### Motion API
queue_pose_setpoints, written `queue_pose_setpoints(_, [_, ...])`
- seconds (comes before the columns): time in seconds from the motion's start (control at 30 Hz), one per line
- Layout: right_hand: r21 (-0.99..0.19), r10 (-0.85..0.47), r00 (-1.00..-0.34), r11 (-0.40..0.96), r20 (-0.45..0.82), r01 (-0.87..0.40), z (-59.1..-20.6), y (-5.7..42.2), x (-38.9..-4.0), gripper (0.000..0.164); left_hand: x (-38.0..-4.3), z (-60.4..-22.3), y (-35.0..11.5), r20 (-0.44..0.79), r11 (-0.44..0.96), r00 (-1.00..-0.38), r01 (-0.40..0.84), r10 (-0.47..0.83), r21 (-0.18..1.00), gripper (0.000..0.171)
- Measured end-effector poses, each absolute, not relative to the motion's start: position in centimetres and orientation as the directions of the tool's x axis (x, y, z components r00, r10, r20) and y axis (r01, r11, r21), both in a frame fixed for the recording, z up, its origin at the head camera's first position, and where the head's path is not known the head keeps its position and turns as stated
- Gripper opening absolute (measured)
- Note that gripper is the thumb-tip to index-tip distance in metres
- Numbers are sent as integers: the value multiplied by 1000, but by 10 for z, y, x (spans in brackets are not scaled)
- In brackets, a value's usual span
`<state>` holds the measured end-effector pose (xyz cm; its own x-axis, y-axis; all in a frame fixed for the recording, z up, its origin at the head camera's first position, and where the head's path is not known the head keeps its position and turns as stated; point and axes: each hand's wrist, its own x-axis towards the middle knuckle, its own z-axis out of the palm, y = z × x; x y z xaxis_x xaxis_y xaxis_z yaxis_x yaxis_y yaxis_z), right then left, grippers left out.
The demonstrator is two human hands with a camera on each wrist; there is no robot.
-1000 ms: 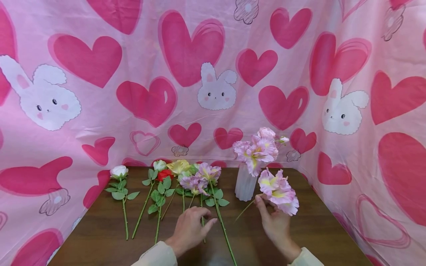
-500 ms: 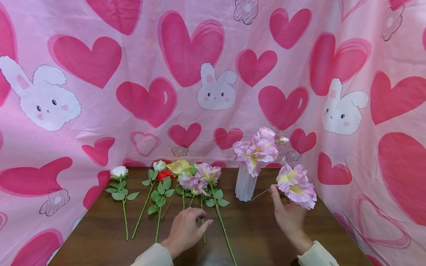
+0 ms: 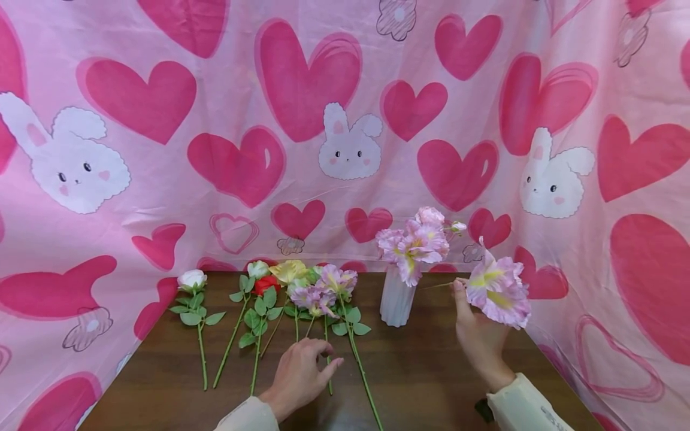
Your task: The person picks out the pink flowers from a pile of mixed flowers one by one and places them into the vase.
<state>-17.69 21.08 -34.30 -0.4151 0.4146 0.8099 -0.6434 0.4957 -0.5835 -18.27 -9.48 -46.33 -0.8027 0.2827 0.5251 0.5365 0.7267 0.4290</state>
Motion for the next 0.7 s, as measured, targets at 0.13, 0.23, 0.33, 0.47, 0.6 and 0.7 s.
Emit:
queue_pose_setpoints(0.13, [-592,413,-428,487,804,-642,-336,210,-179,31,-182,-464,-95,532,727,-799,539,281,425,15])
queue_pose_setpoints(0.23, [-567,402,-404,499,822,-656,-330,208,-182,36,-182,-465,-95,534,731,-798,538,280,421,15])
queue_pose_setpoints(0.33, [-518,387,-353,520,852,-679,-324,206,-185,32,-182,-465,-95,539,733,-795,538,278,416,16])
queue_pose_setpoints(0.47, [-453,357,-293,547,887,-704,-320,205,-190,35,-183,-464,-96,542,737,-793,538,279,408,16])
queue_pose_setpoints(0.6, [-453,359,-290,552,887,-700,-324,208,-200,41,-182,-464,-96,539,740,-795,536,280,406,16])
queue_pose_setpoints(0.7, [-466,370,-293,588,882,-661,-332,212,-212,44,-182,-464,-96,542,740,-792,538,281,404,16])
